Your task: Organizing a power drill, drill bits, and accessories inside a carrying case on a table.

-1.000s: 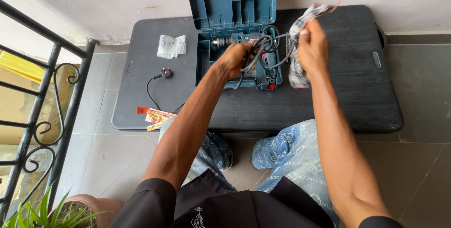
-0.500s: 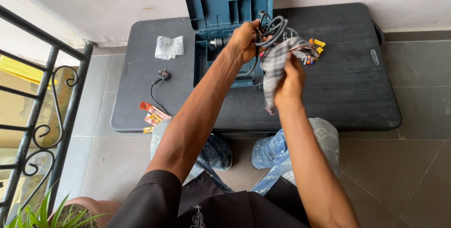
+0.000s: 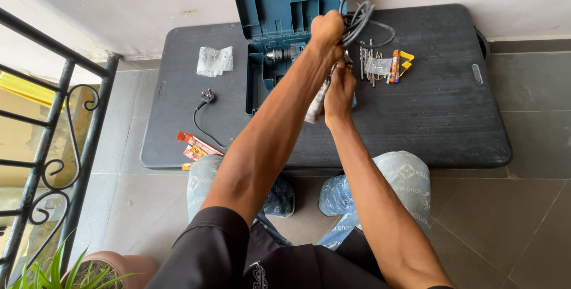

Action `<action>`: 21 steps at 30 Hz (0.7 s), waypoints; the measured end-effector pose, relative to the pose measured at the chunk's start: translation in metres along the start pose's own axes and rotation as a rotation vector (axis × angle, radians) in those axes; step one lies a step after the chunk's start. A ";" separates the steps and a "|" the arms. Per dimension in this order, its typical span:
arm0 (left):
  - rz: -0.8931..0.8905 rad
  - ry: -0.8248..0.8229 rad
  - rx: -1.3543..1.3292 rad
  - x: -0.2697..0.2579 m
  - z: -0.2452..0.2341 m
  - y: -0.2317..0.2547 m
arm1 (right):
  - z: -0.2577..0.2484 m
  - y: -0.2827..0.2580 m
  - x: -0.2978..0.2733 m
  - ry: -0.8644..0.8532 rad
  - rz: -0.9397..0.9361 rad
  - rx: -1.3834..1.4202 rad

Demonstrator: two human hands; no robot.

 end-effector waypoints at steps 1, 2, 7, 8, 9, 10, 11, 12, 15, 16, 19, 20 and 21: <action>-0.018 0.029 0.037 -0.001 0.003 0.000 | 0.001 -0.006 -0.002 -0.011 -0.060 -0.011; -0.035 0.057 0.075 -0.003 0.007 0.000 | 0.003 -0.012 -0.004 -0.022 -0.121 -0.022; 0.025 -0.038 -0.041 -0.002 0.030 0.030 | 0.001 0.009 -0.036 -0.035 -0.006 -0.068; 0.051 -0.095 -0.067 0.001 0.034 0.035 | 0.002 0.023 -0.046 -0.085 -0.052 -0.083; 0.054 -0.092 -0.066 0.012 0.031 0.023 | -0.005 0.037 -0.041 -0.088 -0.051 -0.082; 0.050 -0.142 -0.038 0.023 0.031 0.011 | -0.013 0.050 -0.037 -0.080 -0.081 -0.051; 0.047 -0.184 -0.002 0.032 0.024 -0.001 | -0.017 0.066 -0.037 -0.074 -0.104 -0.016; 0.048 -0.174 0.005 0.032 0.009 -0.001 | -0.005 0.040 -0.038 -0.080 -0.096 -0.009; -0.058 -0.289 0.009 0.018 0.001 -0.003 | 0.011 -0.047 -0.029 -0.114 -0.289 -0.036; -0.065 -0.356 0.079 0.005 -0.001 0.007 | 0.010 -0.065 -0.021 -0.079 -0.301 -0.011; -0.047 -0.509 0.198 -0.027 -0.009 0.042 | 0.019 -0.104 0.005 -0.085 -0.266 0.022; -0.033 -0.600 0.250 -0.038 -0.009 0.053 | 0.023 -0.112 0.015 -0.113 -0.213 0.026; -0.029 -0.596 0.250 -0.048 -0.004 0.069 | 0.022 -0.112 0.023 -0.118 -0.214 0.027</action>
Point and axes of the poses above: each hand's wrist, its own x-axis towards the middle knuckle, its own z-axis out of the palm, y = z × x, the point moved 7 cm from there along x, towards the middle knuckle, and after that the axes turned 12 degrees about z, right-handed, at the moved point
